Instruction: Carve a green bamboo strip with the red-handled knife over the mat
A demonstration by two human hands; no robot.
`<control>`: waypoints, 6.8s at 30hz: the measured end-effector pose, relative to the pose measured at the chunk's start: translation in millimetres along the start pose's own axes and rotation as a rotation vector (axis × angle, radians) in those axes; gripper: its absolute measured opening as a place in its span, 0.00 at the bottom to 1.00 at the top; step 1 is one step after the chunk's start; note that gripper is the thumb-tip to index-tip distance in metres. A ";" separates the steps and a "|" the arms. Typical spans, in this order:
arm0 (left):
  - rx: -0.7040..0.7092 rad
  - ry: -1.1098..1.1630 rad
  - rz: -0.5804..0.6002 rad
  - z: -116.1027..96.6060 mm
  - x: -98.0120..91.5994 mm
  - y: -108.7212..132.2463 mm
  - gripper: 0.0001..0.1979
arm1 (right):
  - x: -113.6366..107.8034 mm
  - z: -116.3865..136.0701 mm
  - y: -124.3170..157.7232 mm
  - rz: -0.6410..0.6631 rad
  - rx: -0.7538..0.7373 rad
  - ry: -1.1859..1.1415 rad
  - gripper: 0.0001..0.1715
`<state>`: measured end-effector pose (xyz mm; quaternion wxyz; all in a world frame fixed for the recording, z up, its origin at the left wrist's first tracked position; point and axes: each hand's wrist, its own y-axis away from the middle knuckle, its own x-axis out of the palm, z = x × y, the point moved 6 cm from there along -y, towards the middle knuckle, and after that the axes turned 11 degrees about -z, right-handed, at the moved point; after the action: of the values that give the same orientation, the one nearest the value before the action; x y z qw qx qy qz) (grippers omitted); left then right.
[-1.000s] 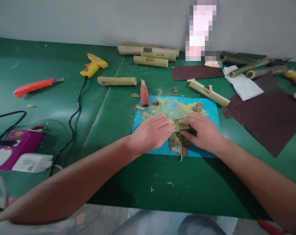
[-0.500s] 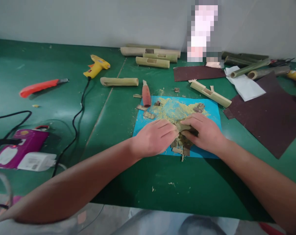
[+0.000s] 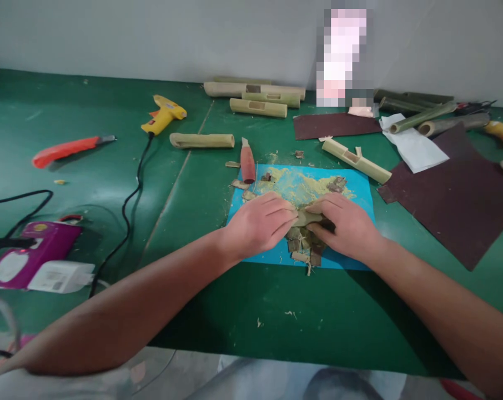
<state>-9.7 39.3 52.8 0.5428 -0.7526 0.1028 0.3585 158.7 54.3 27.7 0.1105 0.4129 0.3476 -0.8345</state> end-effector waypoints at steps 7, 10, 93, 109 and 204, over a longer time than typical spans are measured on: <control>0.005 -0.004 0.007 0.3 0.3 0.9 0.05 | 1.1 -0.9 -0.1 0.012 0.019 -0.011 0.09; -0.057 0.021 -0.005 3.1 -0.2 1.3 0.05 | 0.6 -0.8 -0.4 0.007 0.017 0.003 0.08; -0.056 -0.008 -0.025 -0.3 -1.1 1.6 0.06 | 2.0 1.2 1.4 0.023 -0.026 0.008 0.08; -0.109 0.033 -0.009 2.9 1.4 0.9 0.07 | 2.0 0.7 1.7 -0.003 -0.044 -0.006 0.09; -0.858 0.588 -0.160 3.5 -1.3 -6.6 0.06 | -29.2 25.9 -6.3 -0.232 0.016 -0.144 0.14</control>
<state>-8.5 44.7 58.0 0.1598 -0.9814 0.0370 0.0997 158.4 38.6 63.9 0.0347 0.3100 0.3775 -0.8719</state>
